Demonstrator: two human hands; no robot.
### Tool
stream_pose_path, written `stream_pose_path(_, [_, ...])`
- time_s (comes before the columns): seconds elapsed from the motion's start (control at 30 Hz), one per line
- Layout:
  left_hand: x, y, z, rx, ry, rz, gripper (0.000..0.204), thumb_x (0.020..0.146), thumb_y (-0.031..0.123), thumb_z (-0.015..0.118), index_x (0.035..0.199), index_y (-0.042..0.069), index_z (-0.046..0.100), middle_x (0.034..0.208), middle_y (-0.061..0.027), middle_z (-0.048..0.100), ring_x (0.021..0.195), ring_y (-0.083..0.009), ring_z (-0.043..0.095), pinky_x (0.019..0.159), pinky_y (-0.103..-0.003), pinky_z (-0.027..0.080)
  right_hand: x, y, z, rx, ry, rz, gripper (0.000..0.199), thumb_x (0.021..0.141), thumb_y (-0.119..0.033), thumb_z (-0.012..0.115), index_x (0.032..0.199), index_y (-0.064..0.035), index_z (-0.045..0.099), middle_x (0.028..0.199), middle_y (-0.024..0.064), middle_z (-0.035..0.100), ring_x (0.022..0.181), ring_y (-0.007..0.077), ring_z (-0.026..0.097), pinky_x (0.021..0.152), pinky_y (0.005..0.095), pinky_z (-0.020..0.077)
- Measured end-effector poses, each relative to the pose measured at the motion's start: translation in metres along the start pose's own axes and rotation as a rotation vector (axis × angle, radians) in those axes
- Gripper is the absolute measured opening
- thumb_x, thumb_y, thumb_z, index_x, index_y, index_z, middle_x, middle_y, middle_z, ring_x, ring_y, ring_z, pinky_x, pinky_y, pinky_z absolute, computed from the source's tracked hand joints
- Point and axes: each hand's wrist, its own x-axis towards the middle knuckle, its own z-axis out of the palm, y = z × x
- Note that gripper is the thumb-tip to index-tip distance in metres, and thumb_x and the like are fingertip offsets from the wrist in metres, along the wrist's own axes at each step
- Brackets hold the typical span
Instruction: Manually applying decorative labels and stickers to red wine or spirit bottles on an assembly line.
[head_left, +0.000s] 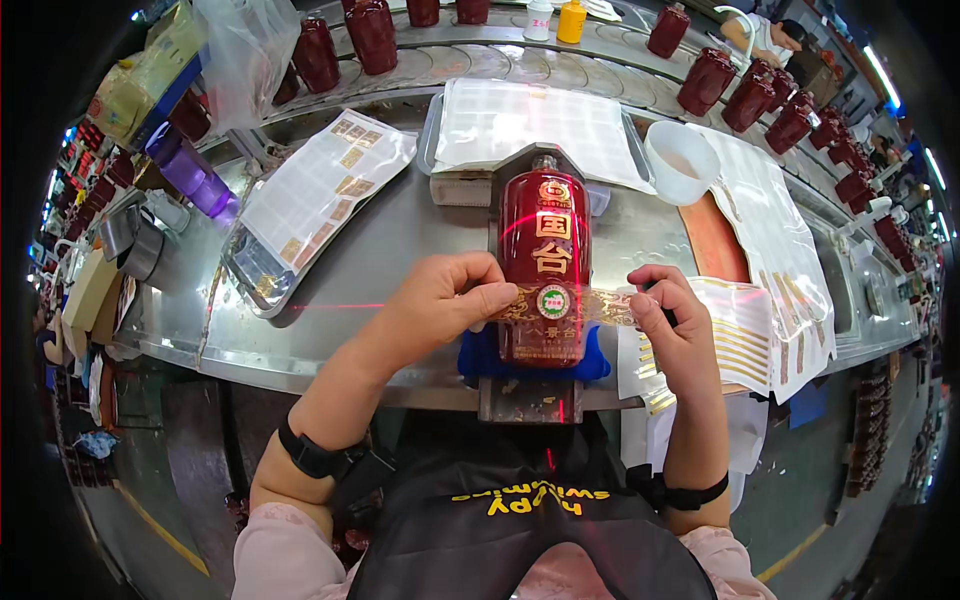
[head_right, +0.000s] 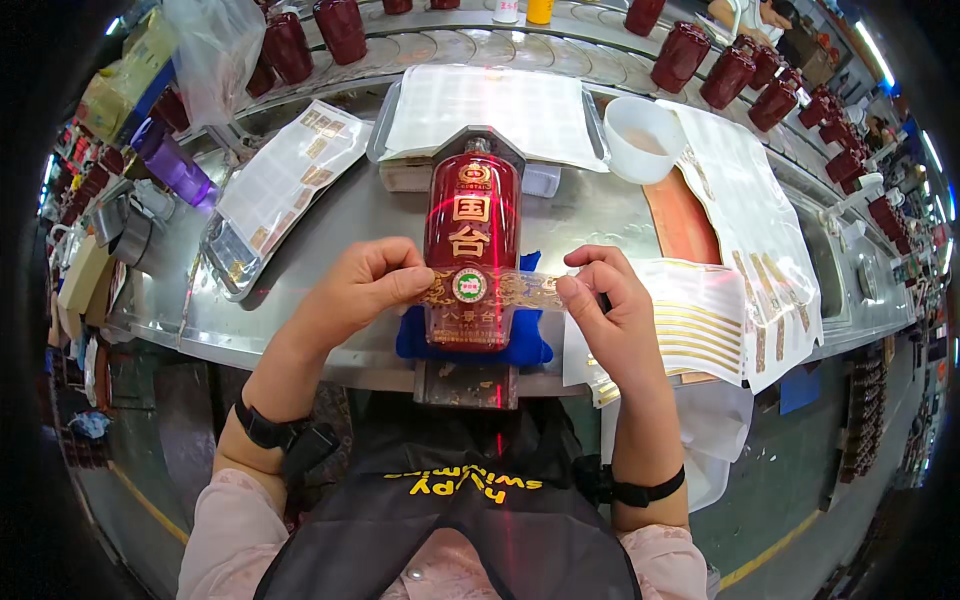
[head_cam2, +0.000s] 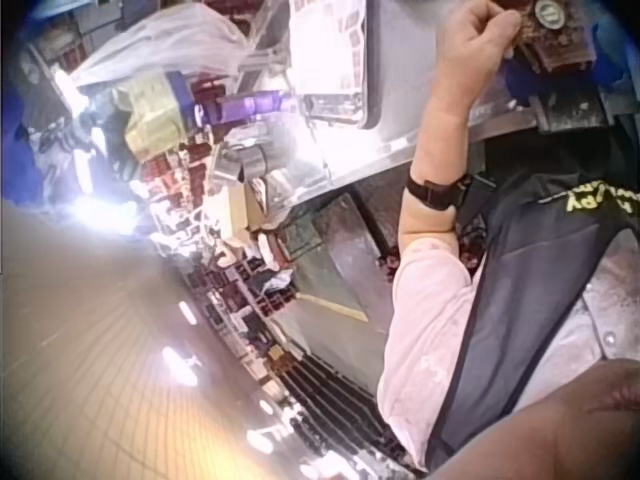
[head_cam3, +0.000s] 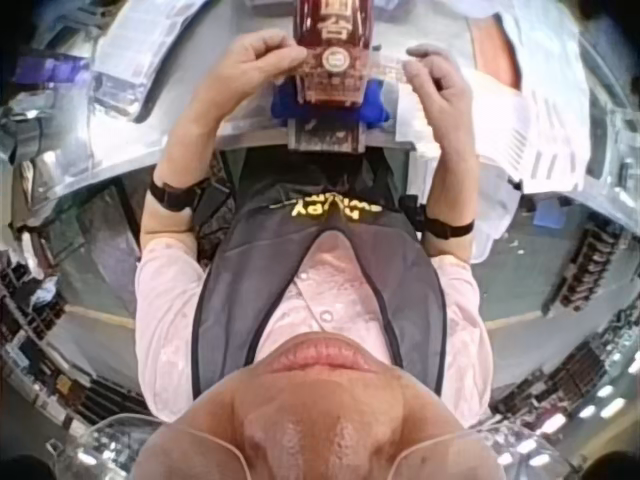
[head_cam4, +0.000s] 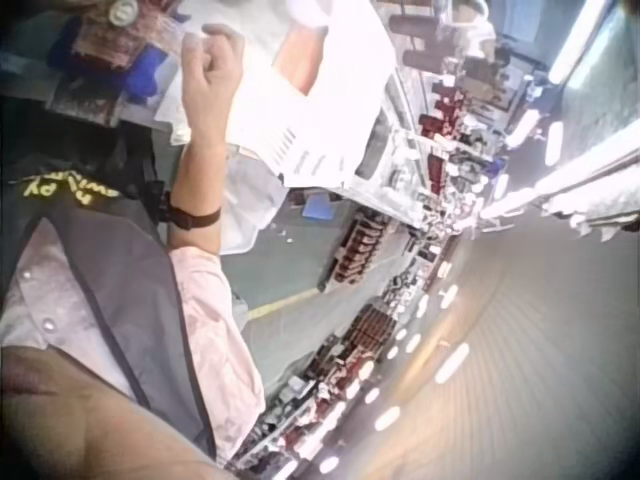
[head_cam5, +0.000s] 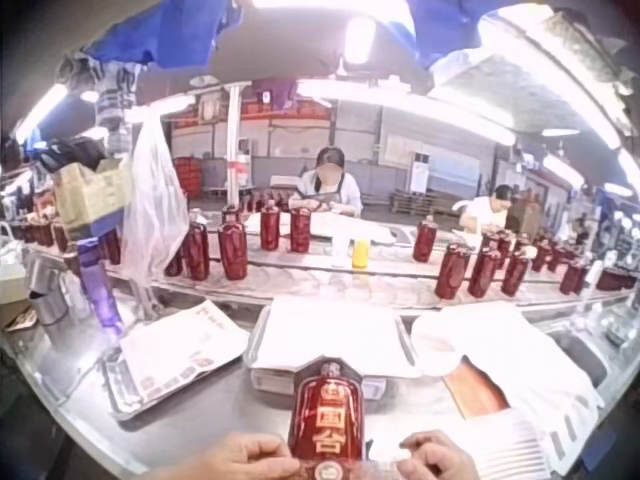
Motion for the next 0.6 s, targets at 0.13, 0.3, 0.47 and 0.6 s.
stream_pose_path(0.13, [0.003,0.000,-0.002,0.056,0.019,-0.015,0.022,0.094,0.021,0.063,0.082,0.003,0.061,0.072,0.0043,0.056,0.067,-0.0028,0.047,0.059,-0.021,0.039,0.003,0.004,0.004,0.001,0.030,-0.054,0.028,0.090,-0.019,0.068,0.072,-0.0009,0.055,0.103,0.0095,0.057,0.081,0.0110,0.048,0.070,0.0239,0.0377])
stream_pose_path(0.3, [0.004,0.001,-0.001,0.021,0.029,0.004,0.022,0.094,0.022,0.063,0.081,0.003,0.061,0.071,0.0045,0.056,0.066,-0.0027,0.046,0.058,-0.021,0.039,0.006,0.007,0.005,-0.003,0.018,-0.079,0.027,0.089,-0.017,0.068,0.072,-0.0007,0.055,0.102,0.0107,0.057,0.085,0.0130,0.051,0.073,0.0246,0.0393])
stream_pose_path(0.47, [0.005,-0.001,-0.004,0.068,0.031,0.003,0.022,0.093,0.021,0.063,0.081,0.003,0.060,0.071,0.0046,0.056,0.067,-0.0031,0.046,0.058,-0.022,0.039,0.007,0.010,0.004,-0.038,-0.043,-0.028,0.024,0.093,-0.018,0.063,0.076,-0.0020,0.058,0.109,0.0087,0.056,0.093,0.0114,0.049,0.080,0.0256,0.0401])
stream_pose_path(0.6, [0.005,0.001,-0.003,0.070,0.027,-0.008,0.022,0.093,0.022,0.064,0.082,0.003,0.060,0.071,0.0047,0.056,0.066,-0.0032,0.046,0.058,-0.022,0.039,0.010,0.009,0.006,-0.071,0.046,-0.001,0.017,0.092,-0.014,0.064,0.094,0.0028,0.065,0.104,0.0112,0.058,0.092,0.0156,0.056,0.078,0.0270,0.0445])
